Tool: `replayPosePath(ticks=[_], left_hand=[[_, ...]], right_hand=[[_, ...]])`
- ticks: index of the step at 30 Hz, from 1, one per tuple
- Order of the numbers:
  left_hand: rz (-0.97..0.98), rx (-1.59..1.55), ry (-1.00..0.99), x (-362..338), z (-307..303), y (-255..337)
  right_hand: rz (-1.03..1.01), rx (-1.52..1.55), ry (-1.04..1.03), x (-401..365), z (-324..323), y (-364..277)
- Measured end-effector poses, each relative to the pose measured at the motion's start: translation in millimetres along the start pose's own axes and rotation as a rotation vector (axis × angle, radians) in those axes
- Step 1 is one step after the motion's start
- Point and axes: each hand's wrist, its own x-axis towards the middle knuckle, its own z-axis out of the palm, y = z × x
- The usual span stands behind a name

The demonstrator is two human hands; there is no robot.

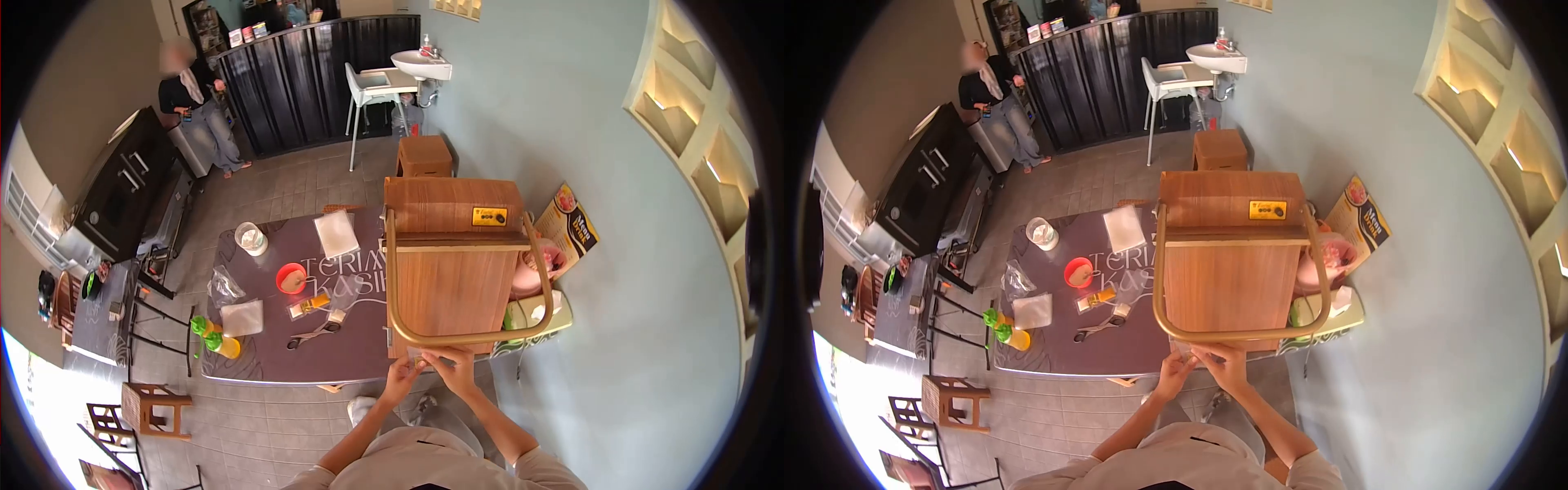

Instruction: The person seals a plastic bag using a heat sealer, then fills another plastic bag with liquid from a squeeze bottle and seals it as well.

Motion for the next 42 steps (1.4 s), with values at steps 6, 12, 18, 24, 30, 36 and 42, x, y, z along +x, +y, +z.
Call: replayPosePath(ticks=[6, 12, 18, 24, 30, 36, 42], left_hand=[[0.094, 0.026, 0.021, 3, 24, 7], [0.067, 0.15, 0.121, 12, 8, -6], [0.229, 0.174, 0.272, 46, -2, -5], [0.094, 0.281, 0.264, 87, -6, 18], [0.234, 0.179, 0.256, 128, 2, 21], [0.212, 0.108, 0.331, 146, 7, 28], [0.19, 0.158, 0.371, 156, 8, 37]], right_hand=[[0.002, -0.035, -0.115, 9, -30, 19], [-0.111, -0.045, -0.211, 32, -31, 24], [-0.053, -0.028, -0.331, 40, -71, -20], [0.102, 0.435, -0.359, 52, -78, -35], [0.075, 0.594, -0.14, 140, -81, -123], [0.159, 0.558, -0.127, 162, -85, -132], [0.199, 0.492, -0.139, 135, -84, -122]])
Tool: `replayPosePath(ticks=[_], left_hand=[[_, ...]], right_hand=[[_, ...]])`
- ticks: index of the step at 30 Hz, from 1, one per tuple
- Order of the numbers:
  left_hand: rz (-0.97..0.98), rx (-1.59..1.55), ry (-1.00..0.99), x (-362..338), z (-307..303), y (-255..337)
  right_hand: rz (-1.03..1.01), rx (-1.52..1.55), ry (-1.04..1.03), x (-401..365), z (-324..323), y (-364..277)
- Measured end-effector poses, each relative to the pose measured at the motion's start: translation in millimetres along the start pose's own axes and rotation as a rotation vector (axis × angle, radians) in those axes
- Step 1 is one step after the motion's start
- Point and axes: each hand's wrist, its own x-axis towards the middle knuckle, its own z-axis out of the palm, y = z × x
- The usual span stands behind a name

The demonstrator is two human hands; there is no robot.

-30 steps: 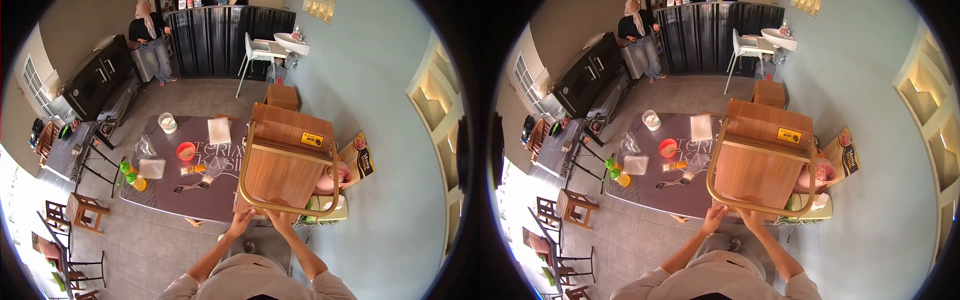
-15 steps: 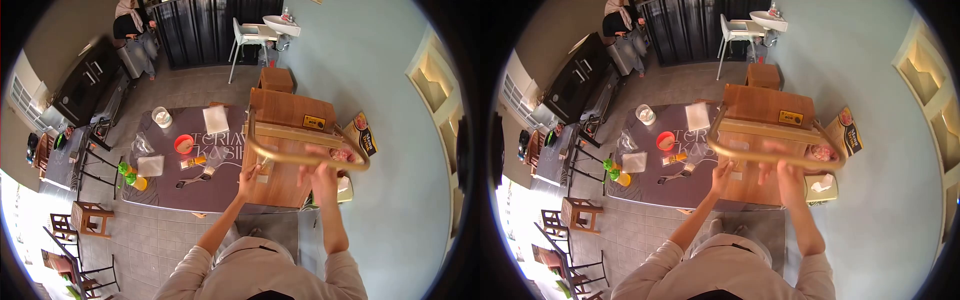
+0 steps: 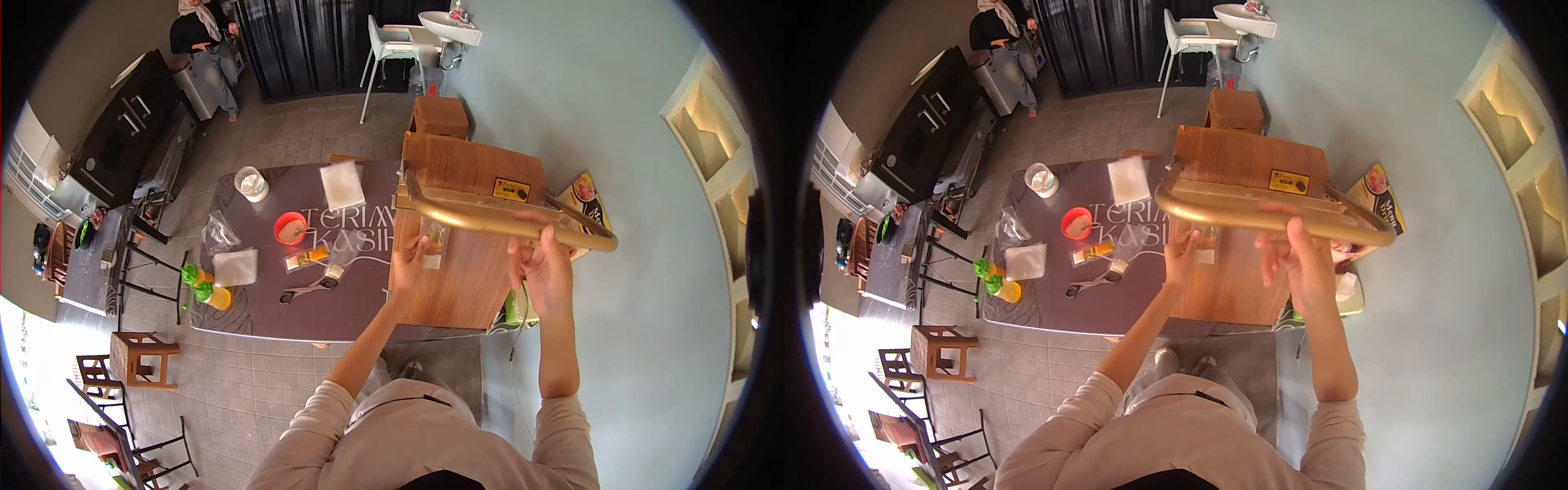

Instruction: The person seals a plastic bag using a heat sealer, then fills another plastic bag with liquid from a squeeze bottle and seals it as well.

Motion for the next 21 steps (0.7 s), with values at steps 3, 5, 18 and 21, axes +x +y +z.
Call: replayPosePath(ticks=[3, 5, 18, 21], left_hand=[[0.083, -0.027, -0.014, 7, 0, 0], [0.072, -0.015, -0.075, 7, -3, 7], [0.032, 0.126, -0.011, 18, -3, -2], [0.039, 0.108, 0.004, 19, -2, -2]], right_hand=[[0.042, -0.005, -0.041, -14, -8, 14], [0.065, -0.009, -0.049, -23, -10, 20], [0.345, -0.031, -0.124, -86, -25, 92], [0.362, -0.011, -0.125, -85, -26, 94]])
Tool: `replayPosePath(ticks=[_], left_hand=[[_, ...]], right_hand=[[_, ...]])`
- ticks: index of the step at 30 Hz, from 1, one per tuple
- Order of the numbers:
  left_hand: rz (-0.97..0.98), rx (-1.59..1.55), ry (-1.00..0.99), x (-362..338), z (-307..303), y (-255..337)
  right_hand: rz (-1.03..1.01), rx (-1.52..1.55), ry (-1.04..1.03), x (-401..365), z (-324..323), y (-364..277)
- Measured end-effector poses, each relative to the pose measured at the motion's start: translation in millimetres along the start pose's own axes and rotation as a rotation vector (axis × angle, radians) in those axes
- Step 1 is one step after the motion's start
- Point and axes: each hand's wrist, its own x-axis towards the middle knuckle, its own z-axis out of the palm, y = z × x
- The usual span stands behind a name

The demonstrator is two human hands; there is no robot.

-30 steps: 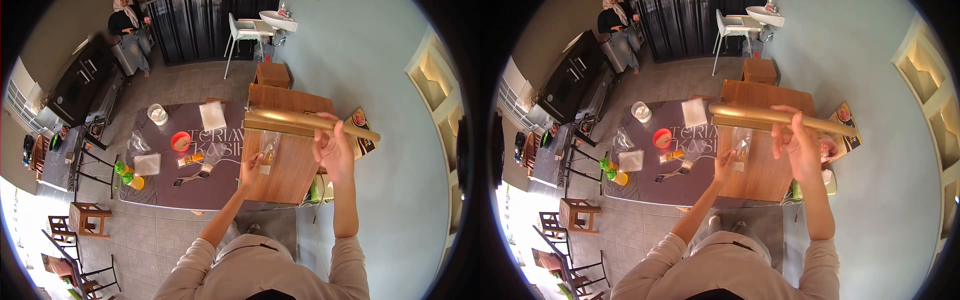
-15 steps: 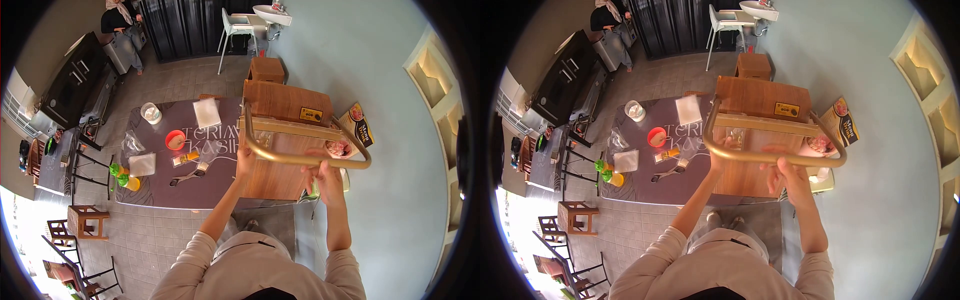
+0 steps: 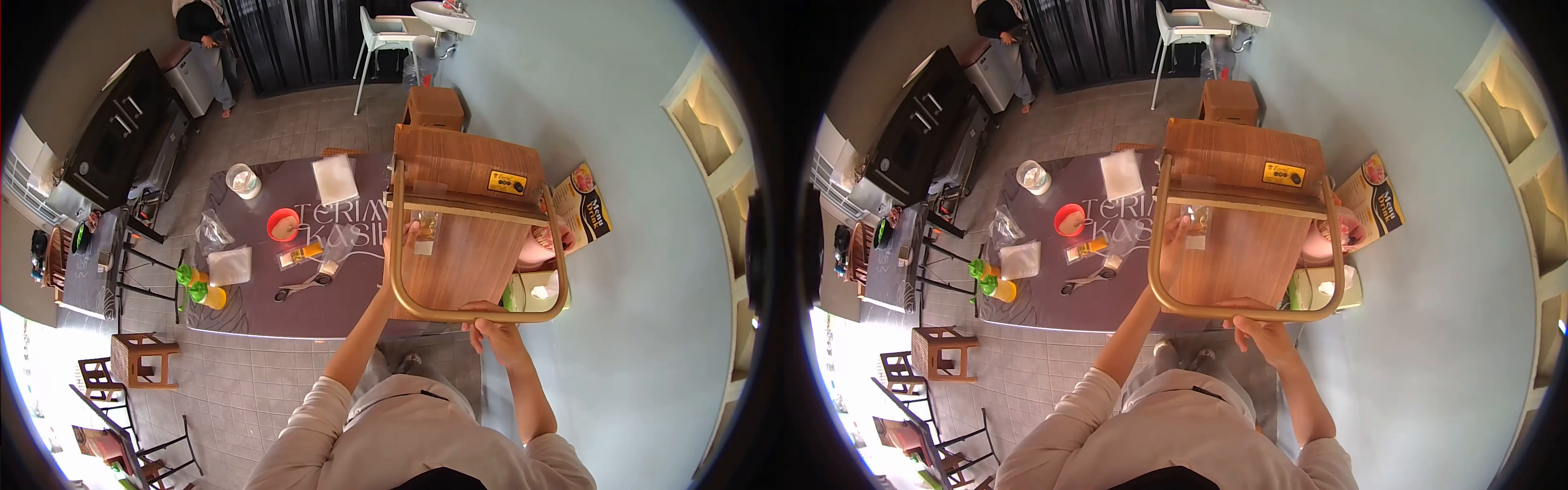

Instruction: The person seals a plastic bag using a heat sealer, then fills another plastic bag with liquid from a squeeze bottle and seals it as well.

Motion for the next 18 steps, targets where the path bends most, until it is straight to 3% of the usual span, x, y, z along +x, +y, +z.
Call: replayPosePath(ticks=[10, 13, 15, 16, 18], left_hand=[[0.057, -0.076, 0.001, 1, 3, 9], [0.03, -0.018, 0.007, 2, 1, 9], [-0.036, 0.025, -0.039, 1, -3, 12], [-0.103, 0.069, -0.083, 2, -4, 14], [-0.032, 0.047, -0.025, 6, -2, 0]], right_hand=[[0.025, -0.013, -0.03, 1, -3, 5], [0.15, -0.006, -0.071, -6, -8, -9], [0.282, -0.57, -0.683, -10, -16, -38], [0.28, -0.574, -0.685, -10, -17, -60], [0.175, -0.694, -1.097, -3, -16, -113]])
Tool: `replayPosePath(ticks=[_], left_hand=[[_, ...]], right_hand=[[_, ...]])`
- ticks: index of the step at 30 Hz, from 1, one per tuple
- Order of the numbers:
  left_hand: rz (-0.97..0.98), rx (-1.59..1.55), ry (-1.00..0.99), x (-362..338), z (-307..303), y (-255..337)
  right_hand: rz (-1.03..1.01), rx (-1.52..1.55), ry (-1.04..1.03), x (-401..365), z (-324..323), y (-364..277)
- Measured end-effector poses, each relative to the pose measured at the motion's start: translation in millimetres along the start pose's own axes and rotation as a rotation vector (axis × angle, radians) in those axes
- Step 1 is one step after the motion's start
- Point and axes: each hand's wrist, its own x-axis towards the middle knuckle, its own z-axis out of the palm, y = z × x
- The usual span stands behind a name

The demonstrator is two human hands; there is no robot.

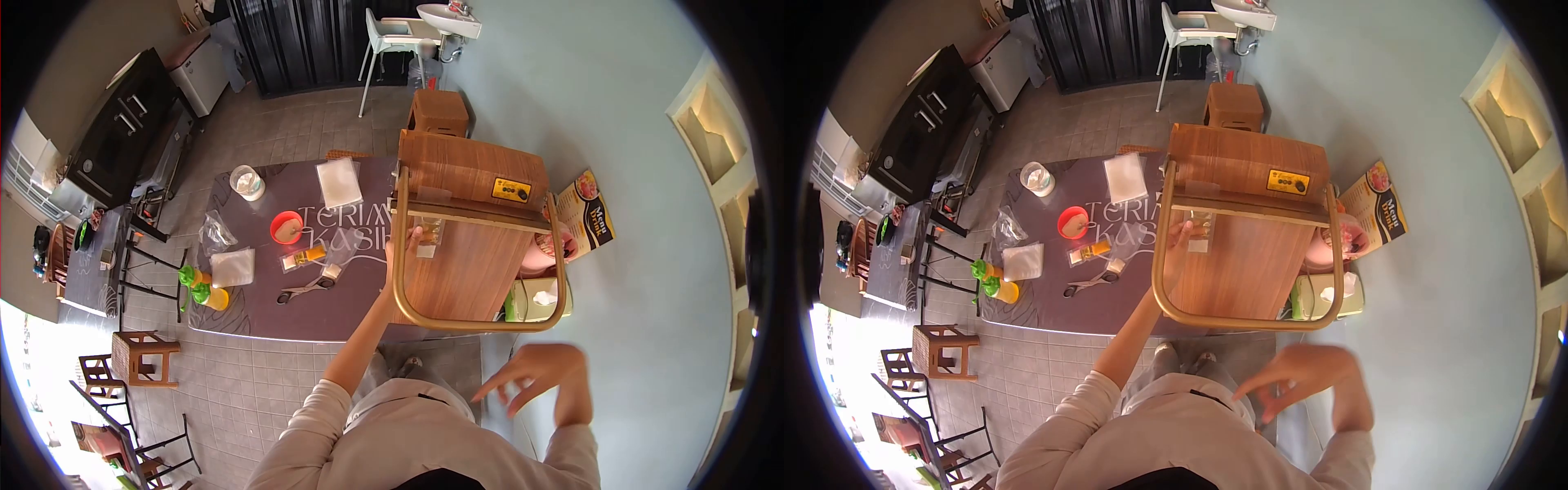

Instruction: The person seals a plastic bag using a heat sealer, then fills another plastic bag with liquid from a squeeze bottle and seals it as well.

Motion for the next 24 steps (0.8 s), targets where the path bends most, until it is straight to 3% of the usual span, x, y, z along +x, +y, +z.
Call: replayPosePath(ticks=[3, 4, 5, 7, 9, 15, 24], left_hand=[[0.055, -0.039, 0.046, -4, 1, -2], [0.05, -0.058, 0.044, -3, 1, 0], [0.057, -0.058, 0.041, -1, 1, -3], [0.062, -0.022, 0.022, 3, -1, -17], [0.068, -0.031, 0.031, -1, 0, -6], [0.053, -0.053, 0.0, 2, -2, -16], [0.116, -0.016, -0.007, -7, -9, -22]], right_hand=[[0.023, -0.035, 0.734, 0, -54, -24], [0.03, -0.317, 1.013, 18, -76, -18], [0.132, -0.526, 1.056, 30, -105, -28], [0.264, -0.807, 1.054, 56, -147, 5], [0.335, -0.814, 0.973, 80, -172, 37], [0.299, -0.956, 0.838, 111, -193, 66], [0.294, -1.018, 0.905, 111, -193, 60]])
